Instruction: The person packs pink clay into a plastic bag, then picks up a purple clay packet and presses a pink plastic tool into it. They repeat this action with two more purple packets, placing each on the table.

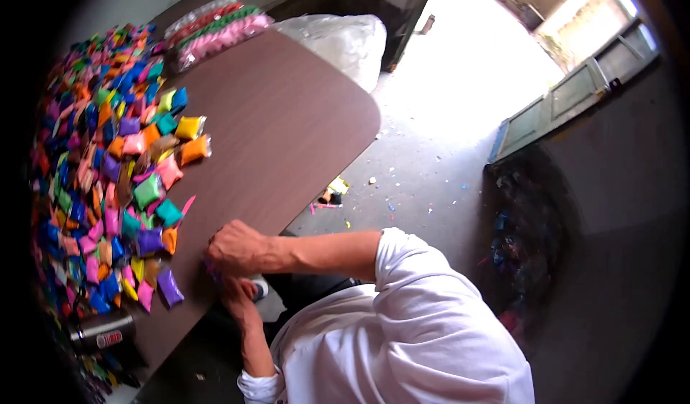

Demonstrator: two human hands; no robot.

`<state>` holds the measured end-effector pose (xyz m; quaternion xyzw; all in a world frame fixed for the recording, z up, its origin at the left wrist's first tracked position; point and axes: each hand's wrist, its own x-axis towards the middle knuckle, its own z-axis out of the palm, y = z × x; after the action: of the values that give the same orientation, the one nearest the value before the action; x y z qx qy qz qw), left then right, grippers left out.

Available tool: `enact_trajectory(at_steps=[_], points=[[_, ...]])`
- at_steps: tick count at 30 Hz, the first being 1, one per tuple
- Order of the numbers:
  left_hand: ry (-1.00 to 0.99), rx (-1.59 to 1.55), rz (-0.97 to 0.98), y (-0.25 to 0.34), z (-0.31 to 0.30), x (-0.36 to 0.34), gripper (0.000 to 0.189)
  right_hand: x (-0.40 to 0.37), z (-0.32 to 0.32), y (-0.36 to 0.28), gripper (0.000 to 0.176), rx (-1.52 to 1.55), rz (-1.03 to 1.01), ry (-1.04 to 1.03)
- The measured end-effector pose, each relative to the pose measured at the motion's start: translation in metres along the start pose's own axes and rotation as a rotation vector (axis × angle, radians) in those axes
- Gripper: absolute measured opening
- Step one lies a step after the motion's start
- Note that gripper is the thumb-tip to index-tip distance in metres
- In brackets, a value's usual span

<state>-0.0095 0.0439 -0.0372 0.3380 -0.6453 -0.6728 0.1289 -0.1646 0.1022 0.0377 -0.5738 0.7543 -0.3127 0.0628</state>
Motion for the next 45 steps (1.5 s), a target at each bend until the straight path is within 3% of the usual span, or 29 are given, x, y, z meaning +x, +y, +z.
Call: enact_trajectory(at_steps=[3, 7, 9, 11, 13, 14, 17, 18, 21, 23, 26, 27, 28, 29, 31, 34, 36, 40, 43, 45], points=[[0.091, -0.165, -0.078, 0.012, 0.009, -0.004, 0.044, 0.000, -0.001, 0.006, 0.018, 0.044, 0.017, 0.030], [0.190, -0.095, -0.096, 0.022, 0.017, -0.004, 0.052, 0.006, -0.006, 0.013, 0.016, 0.052, 0.125, 0.003], [0.202, 0.025, -0.055, 0.027, 0.019, -0.008, 0.056, 0.012, -0.006, 0.025, 0.014, -0.026, 0.216, 0.142], [0.213, 0.024, -0.108, 0.027, 0.016, -0.008, 0.057, 0.009, -0.017, 0.044, 0.014, -0.013, 0.129, 0.249], [0.254, 0.046, -0.199, 0.030, 0.020, -0.008, 0.057, 0.006, -0.032, 0.070, 0.016, -0.110, 0.400, -0.017], [0.193, -0.119, -0.175, 0.022, 0.017, -0.006, 0.056, -0.001, -0.041, 0.081, 0.015, -0.073, 0.421, 0.076], [0.133, -0.039, -0.009, 0.018, 0.013, -0.010, 0.056, 0.000, -0.051, 0.114, 0.015, -0.125, 0.388, 0.387], [0.109, -0.042, 0.010, 0.012, 0.011, -0.010, 0.057, 0.007, -0.058, 0.113, 0.014, -0.229, 0.612, 0.320], [0.058, -0.256, 0.032, 0.008, 0.015, -0.009, 0.059, 0.019, -0.066, 0.126, 0.015, -0.377, 0.492, 0.424], [0.036, -0.277, 0.043, 0.007, 0.014, -0.009, 0.059, 0.032, -0.067, 0.127, 0.020, -0.542, 0.196, 0.636], [0.017, -0.356, -0.006, 0.011, 0.012, -0.011, 0.058, 0.045, -0.057, 0.083, 0.025, -0.422, 0.162, 0.519], [0.000, -0.351, -0.023, 0.016, 0.009, -0.012, 0.057, 0.040, -0.045, 0.069, 0.027, -0.104, 0.166, 0.398], [-0.011, -0.331, -0.027, 0.010, 0.008, -0.011, 0.055, 0.035, -0.037, 0.053, 0.030, 0.003, 0.132, 0.225], [-0.017, -0.328, -0.008, 0.012, 0.007, -0.012, 0.053, 0.034, -0.038, 0.021, 0.031, 0.200, 0.227, 0.052], [-0.024, -0.373, -0.046, 0.016, 0.006, -0.014, 0.053, 0.025, -0.021, 0.000, 0.035, 0.188, -0.010, -0.071], [-0.057, -0.345, -0.052, 0.011, 0.001, -0.017, 0.053, 0.014, -0.022, -0.030, 0.036, 0.153, -0.013, -0.185], [-0.131, -0.344, -0.038, 0.007, -0.004, -0.020, 0.053, 0.007, -0.031, -0.036, 0.035, 0.120, 0.129, -0.306], [-0.153, -0.201, -0.011, -0.006, -0.006, -0.022, 0.054, -0.017, -0.035, -0.029, 0.032, 0.277, 0.281, -0.374], [-0.188, -0.303, -0.056, -0.016, -0.002, -0.024, 0.056, -0.040, -0.029, -0.031, 0.027, 0.299, 0.285, -0.216], [-0.208, -0.413, -0.039, -0.017, -0.002, -0.026, 0.056, -0.059, -0.017, -0.028, 0.020, 0.533, 0.458, -0.159]])
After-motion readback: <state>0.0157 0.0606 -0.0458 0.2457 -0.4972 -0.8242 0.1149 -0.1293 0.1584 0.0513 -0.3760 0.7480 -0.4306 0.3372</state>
